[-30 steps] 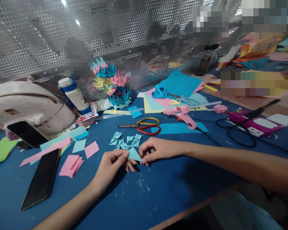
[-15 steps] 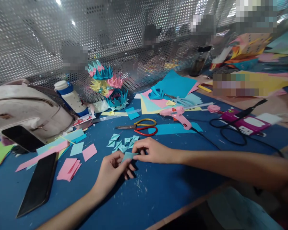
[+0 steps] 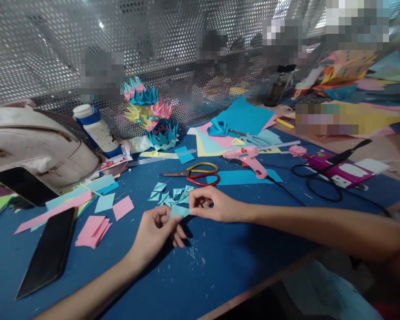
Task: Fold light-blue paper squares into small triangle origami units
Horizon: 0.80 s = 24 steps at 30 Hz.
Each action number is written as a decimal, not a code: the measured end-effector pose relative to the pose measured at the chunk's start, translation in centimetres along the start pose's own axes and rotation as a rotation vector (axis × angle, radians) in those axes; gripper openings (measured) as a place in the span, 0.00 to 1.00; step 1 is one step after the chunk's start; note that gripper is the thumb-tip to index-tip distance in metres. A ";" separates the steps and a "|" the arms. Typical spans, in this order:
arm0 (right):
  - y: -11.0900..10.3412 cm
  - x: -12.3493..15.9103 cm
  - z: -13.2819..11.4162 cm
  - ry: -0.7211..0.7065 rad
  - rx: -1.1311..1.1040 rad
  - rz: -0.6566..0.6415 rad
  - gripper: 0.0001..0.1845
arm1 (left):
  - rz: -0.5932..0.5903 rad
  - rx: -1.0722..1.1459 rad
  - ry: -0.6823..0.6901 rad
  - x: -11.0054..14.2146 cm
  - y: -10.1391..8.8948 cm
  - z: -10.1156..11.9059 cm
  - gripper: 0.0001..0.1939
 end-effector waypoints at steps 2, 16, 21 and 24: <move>-0.3 0.0 0.2 0.011 -0.025 0.007 0.11 | 0.001 0.009 -0.001 0.0 0.0 0.1 0.27; -1.0 0.2 1.8 0.092 -0.101 0.062 0.16 | 0.027 0.047 0.058 0.0 -0.2 0.6 0.22; -0.2 0.3 1.7 0.111 -0.113 -0.031 0.16 | 0.019 0.030 0.098 0.2 0.2 0.7 0.20; -0.1 0.4 1.5 0.112 -0.104 -0.047 0.14 | 0.016 0.019 0.114 0.2 0.2 0.7 0.19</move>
Point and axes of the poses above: each hand's wrist, its own x-axis away from the middle knuckle, its own y-axis out of the palm, z = x × y, the point moved 6 cm from there along -x, towards the middle knuckle, and after that the axes turned 4 degrees about x, right-handed, at the moved point
